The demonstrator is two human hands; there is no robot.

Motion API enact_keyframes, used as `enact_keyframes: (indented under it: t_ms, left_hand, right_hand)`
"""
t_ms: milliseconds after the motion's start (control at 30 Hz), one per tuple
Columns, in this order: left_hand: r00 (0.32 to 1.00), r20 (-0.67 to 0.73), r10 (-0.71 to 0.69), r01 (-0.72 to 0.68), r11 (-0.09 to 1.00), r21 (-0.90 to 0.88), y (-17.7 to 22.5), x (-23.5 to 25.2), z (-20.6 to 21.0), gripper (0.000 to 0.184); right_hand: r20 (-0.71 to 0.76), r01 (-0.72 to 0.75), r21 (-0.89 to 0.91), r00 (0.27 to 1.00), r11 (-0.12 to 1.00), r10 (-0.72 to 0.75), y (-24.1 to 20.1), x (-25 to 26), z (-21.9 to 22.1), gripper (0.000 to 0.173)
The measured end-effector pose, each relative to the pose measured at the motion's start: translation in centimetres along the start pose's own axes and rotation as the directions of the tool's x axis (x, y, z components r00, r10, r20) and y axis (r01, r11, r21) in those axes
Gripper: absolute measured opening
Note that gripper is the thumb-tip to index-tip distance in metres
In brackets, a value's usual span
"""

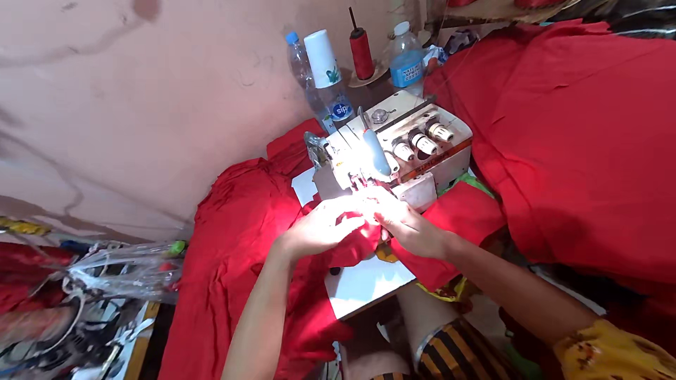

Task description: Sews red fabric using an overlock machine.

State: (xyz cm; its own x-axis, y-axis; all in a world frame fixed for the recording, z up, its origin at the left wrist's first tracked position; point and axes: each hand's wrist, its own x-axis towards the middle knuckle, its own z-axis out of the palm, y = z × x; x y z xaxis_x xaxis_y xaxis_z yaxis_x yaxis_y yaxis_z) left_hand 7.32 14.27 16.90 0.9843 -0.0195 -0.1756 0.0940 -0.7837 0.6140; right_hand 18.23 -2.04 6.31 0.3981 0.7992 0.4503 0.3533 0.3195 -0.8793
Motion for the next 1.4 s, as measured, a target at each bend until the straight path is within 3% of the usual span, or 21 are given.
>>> enact_keyframes:
  t_ms: [67,133,200,267,333,367,433,467,500,567,600,667,700,733,800,900,1067,1133,1267,1333,1400]
  left_hand:
    - [0.999,-0.021,-0.042,0.043,0.998,0.046,-0.3,0.1,0.2,0.031]
    - [0.996,0.045,-0.081,0.077,0.994,0.073,-0.7,0.2,0.0,0.035]
    - [0.995,0.057,-0.077,0.07,0.99,0.126,-0.9,0.5,-0.3,0.033]
    - [0.998,-0.035,-0.058,0.065,0.969,0.239,-1.7,0.8,-0.8,0.023]
    - [0.994,-0.098,-0.052,0.082,0.941,0.329,-2.7,0.8,-1.6,0.017]
    - [0.993,-0.11,-0.034,0.066,0.949,0.308,-2.9,0.7,-1.8,0.015]
    - [0.996,-0.084,-0.02,0.031,0.992,0.125,-2.4,0.3,-1.9,0.019]
    - [0.997,-0.07,0.026,-0.027,1.0,-0.004,-2.4,0.2,-1.6,0.021]
    - [0.996,-0.049,0.08,-0.085,0.99,-0.115,-2.5,0.4,-1.2,0.021]
    - [0.993,0.018,0.118,-0.114,0.982,-0.151,-2.0,0.9,-1.0,0.019]
    - [0.996,0.032,0.087,-0.084,0.993,-0.083,-1.6,1.0,-1.1,0.018]
    - [1.0,0.004,0.0,0.0,0.994,0.11,-1.1,0.5,-1.6,0.021]
    - [1.0,-0.021,-0.019,0.022,0.983,0.181,-1.1,0.2,-1.7,0.025]
    - [0.999,-0.033,-0.014,0.021,0.974,0.227,-1.2,0.0,-1.7,0.028]
    - [0.999,-0.032,0.028,-0.019,0.968,0.25,-1.0,0.0,-1.5,0.028]
    - [0.995,-0.01,0.095,-0.088,0.951,0.296,-0.5,0.5,-1.3,0.022]
    - [0.99,-0.003,-0.14,0.126,0.88,0.457,1.6,0.7,-1.9,0.029]
    - [0.994,-0.016,-0.107,0.103,0.884,0.456,1.2,0.5,-2.0,0.028]
    - [0.998,0.016,-0.059,0.048,0.921,0.388,1.0,0.1,-2.0,0.027]
    - [0.999,0.043,-0.028,0.009,0.923,0.386,0.7,0.2,-1.6,0.028]
    - [0.998,0.057,-0.002,-0.02,0.925,0.381,0.3,0.3,-1.1,0.027]
  right_hand:
    - [0.021,-0.029,0.0,0.999,1.0,0.029,-0.6,0.1,0.0,0.048]
    - [0.047,-0.013,-0.052,0.999,0.999,0.016,-1.0,0.0,-0.1,0.051]
    - [0.031,0.047,-0.252,0.999,0.967,-0.04,-1.3,-0.2,-0.5,0.053]
    - [-0.062,0.083,-0.56,0.988,0.824,-0.142,-1.6,-0.5,-1.1,0.041]
    - [-0.112,-0.055,-0.713,0.993,0.699,-0.036,-2.7,-1.4,-1.5,0.032]
    - [-0.063,-0.13,-0.718,0.991,0.684,0.122,-3.5,-1.7,-1.5,0.035]
    - [0.233,-0.197,-0.643,0.87,0.74,0.435,-4.9,-1.3,-0.6,0.04]
    - [0.361,-0.132,-0.556,0.851,0.821,0.381,-4.3,-1.2,0.8,0.039]
    - [0.441,-0.031,-0.423,0.866,0.906,0.235,-3.0,-1.3,2.6,0.039]
    - [0.493,0.147,-0.13,0.868,0.981,-0.065,-0.3,-1.0,5.6,0.048]
    - [0.45,0.198,-0.088,0.882,0.976,-0.138,0.3,-1.1,6.1,0.042]
    - [0.144,0.293,-0.162,0.952,0.943,-0.271,0.9,-1.7,5.6,0.022]
    - [-0.018,0.279,-0.218,0.957,0.935,-0.289,1.1,-1.8,4.8,0.025]
    - [-0.143,0.222,-0.276,0.953,0.935,-0.268,1.4,-1.7,3.9,0.029]
    - [-0.258,0.048,-0.373,0.954,0.927,-0.153,1.4,-1.0,2.1,0.026]
    - [-0.187,-0.04,-0.39,0.982,0.92,-0.037,1.7,0.1,0.9,0.027]
    - [-0.105,0.032,-0.159,0.993,0.987,-0.049,1.7,0.9,0.4,0.021]
    - [-0.095,0.042,-0.025,0.994,0.999,-0.044,1.6,1.4,0.5,0.022]
    - [-0.19,0.131,-0.091,0.971,0.987,-0.146,0.8,1.7,1.5,0.025]
    - [-0.094,0.207,-0.022,0.974,0.978,-0.208,0.8,1.6,1.2,0.02]
    - [0.071,0.16,0.043,0.984,0.986,-0.163,0.8,1.1,0.3,0.019]
